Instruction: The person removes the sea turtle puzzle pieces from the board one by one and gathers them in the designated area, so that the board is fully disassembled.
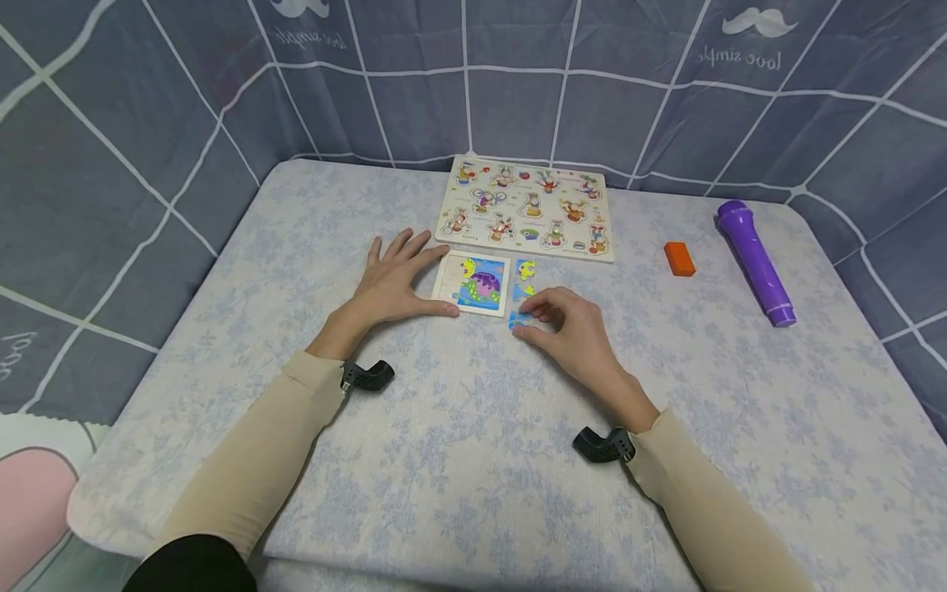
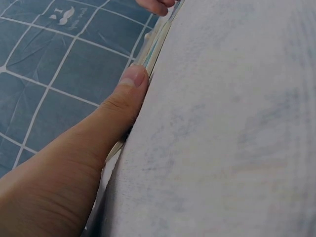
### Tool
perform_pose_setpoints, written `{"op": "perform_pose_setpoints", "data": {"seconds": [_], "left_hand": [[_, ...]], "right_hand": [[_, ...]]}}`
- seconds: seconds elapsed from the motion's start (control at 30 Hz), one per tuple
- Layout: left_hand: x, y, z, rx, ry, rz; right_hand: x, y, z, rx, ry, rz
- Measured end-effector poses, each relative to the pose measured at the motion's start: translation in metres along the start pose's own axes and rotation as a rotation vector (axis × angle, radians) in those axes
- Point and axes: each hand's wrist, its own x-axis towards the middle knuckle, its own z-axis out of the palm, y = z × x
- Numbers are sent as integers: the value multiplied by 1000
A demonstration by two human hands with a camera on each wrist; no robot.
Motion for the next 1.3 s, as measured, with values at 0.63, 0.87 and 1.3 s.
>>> {"op": "perform_pose_setpoints", "data": {"seconds": [0.63,0.87,1.3], "left_hand": [[-3,-3,-2,15,-9,-8],[-2,0,-1,10,-20,-2],[-3,2,-3,18,-20,-14]], "right_hand": [[94,-27,33,98,-141,-33],[112,-24,42,-9,-266,-52],[129,-26,39,-109,-420,-68]]}}
